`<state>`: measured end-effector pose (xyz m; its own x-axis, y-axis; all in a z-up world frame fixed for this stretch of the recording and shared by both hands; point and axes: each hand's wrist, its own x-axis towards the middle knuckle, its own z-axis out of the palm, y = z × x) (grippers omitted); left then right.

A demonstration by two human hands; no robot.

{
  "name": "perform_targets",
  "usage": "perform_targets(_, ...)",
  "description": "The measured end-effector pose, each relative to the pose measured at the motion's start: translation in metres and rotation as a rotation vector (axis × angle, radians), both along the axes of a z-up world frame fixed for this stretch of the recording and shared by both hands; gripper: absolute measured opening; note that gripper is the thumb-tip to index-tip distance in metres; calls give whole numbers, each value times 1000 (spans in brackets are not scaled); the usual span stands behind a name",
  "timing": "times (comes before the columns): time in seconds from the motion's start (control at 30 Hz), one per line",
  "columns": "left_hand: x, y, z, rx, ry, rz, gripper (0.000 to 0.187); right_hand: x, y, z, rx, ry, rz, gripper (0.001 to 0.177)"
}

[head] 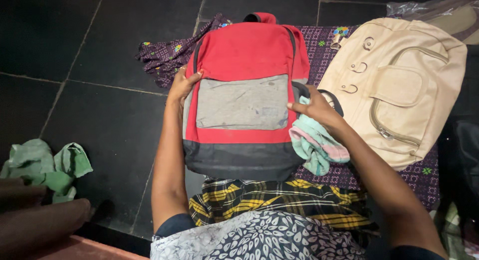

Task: The person wipes the exterior of a red and gray backpack with a cloth, then moves to a beige backpack and wipes its surface. The person handles the backpacks one at a time, turning them to clean different sides.

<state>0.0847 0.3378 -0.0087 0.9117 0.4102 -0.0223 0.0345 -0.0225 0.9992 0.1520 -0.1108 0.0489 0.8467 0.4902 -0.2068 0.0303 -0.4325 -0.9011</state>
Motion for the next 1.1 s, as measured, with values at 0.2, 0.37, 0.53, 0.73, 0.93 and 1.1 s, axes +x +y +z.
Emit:
perform_targets(0.2,10,-1,19,-25,-48,-31,53,-11,-8,39,179,-90,-38,62)
perform_targets(0.37,36,-11,42,98,-95,-89,51,-2,-17,56,184,-256,53,63)
perform_targets(0.53,63,-51,47,960,343,49,74,26,-13,87,-754,-382,176,61)
perform_targets(0.73,82,-104,53,745,150,-95,69,69,23,129,80,-697,67,40)
perform_targets(0.93,33,-146,80,-277,-18,-508,76,83,111,53,513,375,77,43)
perform_targets(1.1,2,-142,74,-16,-72,-536,49,126,94,-6,-60,-773,-95,57)
